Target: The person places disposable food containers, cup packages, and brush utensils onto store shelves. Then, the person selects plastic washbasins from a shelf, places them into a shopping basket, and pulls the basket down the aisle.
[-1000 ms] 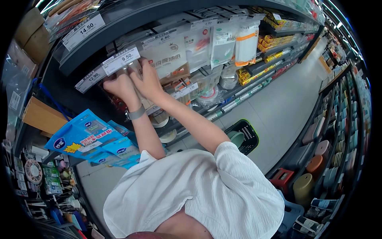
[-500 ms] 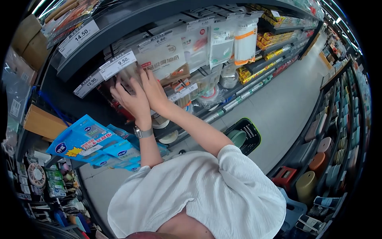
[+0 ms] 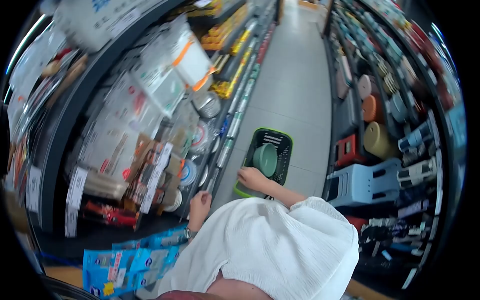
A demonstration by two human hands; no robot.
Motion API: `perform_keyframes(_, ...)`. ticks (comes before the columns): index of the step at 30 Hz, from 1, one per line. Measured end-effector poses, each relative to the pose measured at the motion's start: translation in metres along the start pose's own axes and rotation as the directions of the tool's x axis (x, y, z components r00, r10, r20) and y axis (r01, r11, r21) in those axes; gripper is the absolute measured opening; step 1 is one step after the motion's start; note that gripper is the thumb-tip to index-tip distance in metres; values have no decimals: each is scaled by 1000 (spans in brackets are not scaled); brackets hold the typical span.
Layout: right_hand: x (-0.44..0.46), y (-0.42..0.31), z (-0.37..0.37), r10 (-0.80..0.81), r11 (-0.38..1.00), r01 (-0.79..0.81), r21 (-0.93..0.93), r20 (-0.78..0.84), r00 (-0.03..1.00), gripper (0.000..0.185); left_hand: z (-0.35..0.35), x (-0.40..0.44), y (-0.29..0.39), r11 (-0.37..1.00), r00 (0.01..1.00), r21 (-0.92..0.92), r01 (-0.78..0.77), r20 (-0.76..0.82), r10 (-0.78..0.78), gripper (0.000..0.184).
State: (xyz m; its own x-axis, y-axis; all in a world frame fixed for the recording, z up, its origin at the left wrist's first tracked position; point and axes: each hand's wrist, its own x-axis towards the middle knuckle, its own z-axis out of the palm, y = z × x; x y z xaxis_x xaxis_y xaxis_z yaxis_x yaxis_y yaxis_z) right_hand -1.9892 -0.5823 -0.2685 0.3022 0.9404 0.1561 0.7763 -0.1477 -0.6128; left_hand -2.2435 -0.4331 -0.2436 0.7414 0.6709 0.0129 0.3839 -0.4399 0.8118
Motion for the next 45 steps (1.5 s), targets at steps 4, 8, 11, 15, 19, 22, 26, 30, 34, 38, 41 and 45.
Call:
perform_keyframes(4,-113,73,-6,529,837,-525,-153,-15,848,33,49,14,-31,998,952,-6,61,300,-57,29)
perform_keyframes(8,-197,91,3,733,677,-709,-196,96,673,63,94,33,-41,974,865,124,-191,491,107,45)
perform_keyframes(11,-232,83,17,717,696,-711,-96,146,682,69,132,39,-56,939,793,103,-329,570,215,52)
perform_keyframes(15,-230,51,-16,716,680,-733,-26,238,656,77,198,56,-115,882,688,156,-445,690,225,46)
perform_keyframes(19,-230,57,-21,728,655,-754,50,226,647,74,229,61,-104,813,649,308,-494,753,110,38)
perform_keyframes(22,-226,72,-18,708,662,-748,46,287,645,79,212,54,-43,731,705,462,-502,708,37,30)
perform_keyframes(26,-207,83,-23,654,697,-714,71,346,673,74,218,65,-18,653,789,567,-503,609,81,27)
perform_keyframes(30,-184,75,-26,592,716,-677,168,367,718,60,230,77,-9,681,825,563,-468,555,108,24)
perform_keyframes(34,-178,105,3,571,776,-627,66,349,743,50,241,84,-14,682,897,614,-397,415,149,15)
perform_keyframes(38,-176,146,44,568,756,-652,57,437,697,42,240,72,-1,805,957,518,-289,189,222,11)
perform_keyframes(41,-185,185,109,440,838,-542,56,517,734,40,235,59,3,815,973,544,-200,211,97,16)
perform_keyframes(45,-193,173,91,375,856,-512,72,595,711,35,232,33,-5,799,972,571,-188,227,66,15)
